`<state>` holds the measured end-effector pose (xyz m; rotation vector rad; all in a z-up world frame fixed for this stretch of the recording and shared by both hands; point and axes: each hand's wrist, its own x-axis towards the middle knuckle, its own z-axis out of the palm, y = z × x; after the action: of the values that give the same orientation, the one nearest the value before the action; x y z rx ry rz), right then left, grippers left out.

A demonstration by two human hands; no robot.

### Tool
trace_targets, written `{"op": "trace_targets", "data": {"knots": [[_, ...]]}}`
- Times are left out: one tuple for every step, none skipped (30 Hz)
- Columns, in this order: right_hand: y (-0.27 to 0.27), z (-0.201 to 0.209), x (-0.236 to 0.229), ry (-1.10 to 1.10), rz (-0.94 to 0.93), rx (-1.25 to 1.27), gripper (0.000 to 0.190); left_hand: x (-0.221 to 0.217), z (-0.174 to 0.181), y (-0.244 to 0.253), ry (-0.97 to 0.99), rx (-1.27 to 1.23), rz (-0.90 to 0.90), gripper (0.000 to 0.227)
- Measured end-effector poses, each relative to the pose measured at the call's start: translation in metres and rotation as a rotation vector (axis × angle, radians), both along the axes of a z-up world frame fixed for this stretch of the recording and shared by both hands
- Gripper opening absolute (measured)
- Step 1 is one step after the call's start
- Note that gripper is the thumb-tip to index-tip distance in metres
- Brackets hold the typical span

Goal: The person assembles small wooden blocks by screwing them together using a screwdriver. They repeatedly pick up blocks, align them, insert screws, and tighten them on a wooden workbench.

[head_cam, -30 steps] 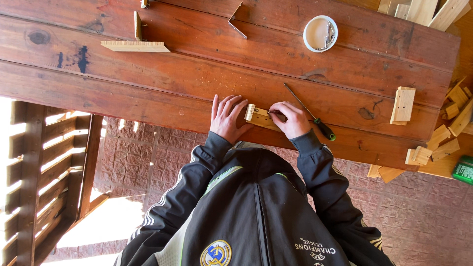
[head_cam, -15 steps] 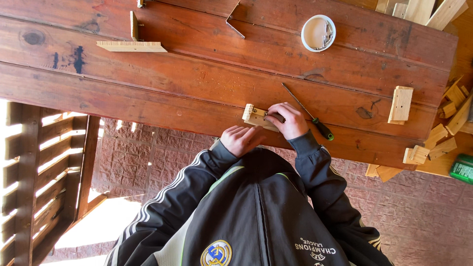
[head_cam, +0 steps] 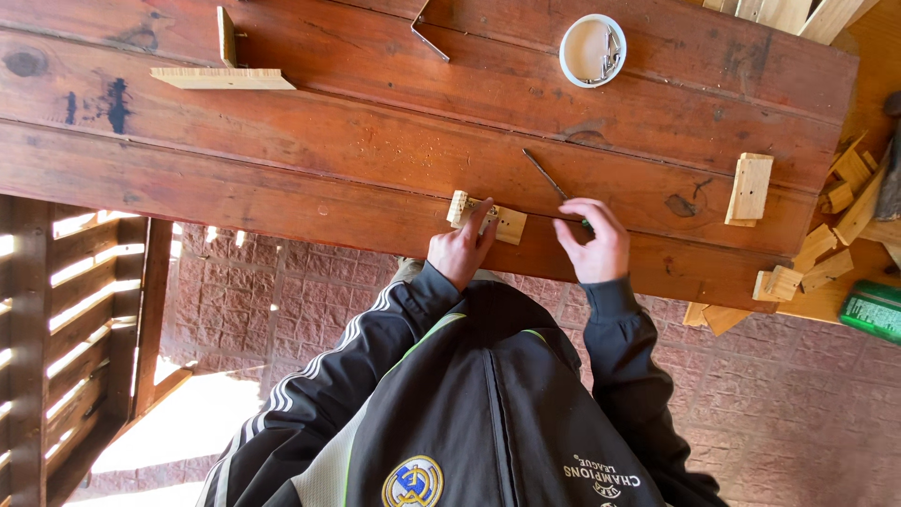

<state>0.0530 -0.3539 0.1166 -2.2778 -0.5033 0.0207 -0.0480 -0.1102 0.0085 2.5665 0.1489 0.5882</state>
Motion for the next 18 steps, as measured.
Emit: {"op": "trace_targets", "data": {"knots": [[-0.013,-0.006,-0.005,0.001,0.004,-0.004,0.017,0.003,-0.001,-0.002,0.001,-0.004,0.004,0.044],[-0.027,-0.012,-0.009,0.003,-0.073,-0.040,0.023,0.005,-0.001,-0.003,0.007,-0.002,0.019,0.043],[-0.041,-0.018,-0.014,0.003,-0.149,-0.077,0.029,0.007,-0.002,-0.005,0.013,0.000,0.035,0.043],[-0.050,-0.021,-0.019,0.007,-0.144,-0.078,0.029,0.006,-0.004,-0.007,0.017,-0.001,0.039,0.043],[-0.060,-0.024,-0.024,-0.019,-0.167,-0.112,0.034,0.005,-0.006,-0.009,0.032,-0.015,0.046,0.039],[-0.070,-0.027,-0.027,-0.051,-0.194,-0.143,0.041,0.009,-0.007,-0.011,0.043,-0.028,0.048,0.035],[-0.078,-0.030,-0.029,-0.052,-0.195,-0.142,0.041,0.009,-0.020,-0.014,0.041,-0.028,0.048,0.035],[-0.085,-0.034,-0.033,-0.035,-0.196,-0.154,0.047,0.008,-0.033,-0.016,0.061,-0.025,0.070,0.033],[-0.092,-0.038,-0.036,-0.017,-0.197,-0.166,0.052,0.008,-0.046,-0.018,0.081,-0.022,0.093,0.031],[-0.095,-0.040,-0.037,-0.017,-0.200,-0.166,0.052,0.008,-0.041,-0.018,0.081,-0.022,0.090,0.031],[-0.098,-0.041,-0.038,0.005,-0.184,-0.172,0.056,0.008,-0.037,-0.018,0.098,-0.024,0.096,0.028],[-0.102,-0.042,-0.040,0.028,-0.167,-0.180,0.061,0.007,-0.032,-0.018,0.115,-0.030,0.103,0.026],[-0.104,-0.043,-0.039,0.029,-0.169,-0.182,0.061,0.007,-0.029,-0.020,0.116,-0.031,0.101,0.026],[-0.105,-0.043,-0.037,0.026,-0.157,-0.147,0.053,0.008,-0.026,-0.020,0.129,-0.038,0.115,0.025],[-0.106,-0.044,-0.035,0.023,-0.145,-0.112,0.046,0.009,-0.024,-0.021,0.142,-0.044,0.128,0.023],[-0.106,-0.040,-0.034,0.022,-0.142,-0.112,0.046,0.009,-0.023,-0.021,0.141,-0.044,0.131,0.023],[-0.106,-0.035,-0.032,0.031,-0.166,-0.025,0.044,0.010,-0.022,-0.022,0.145,-0.051,0.133,0.024],[-0.106,-0.030,-0.032,0.042,-0.188,0.060,0.042,0.008,-0.021,-0.022,0.153,-0.059,0.135,0.024]]}}
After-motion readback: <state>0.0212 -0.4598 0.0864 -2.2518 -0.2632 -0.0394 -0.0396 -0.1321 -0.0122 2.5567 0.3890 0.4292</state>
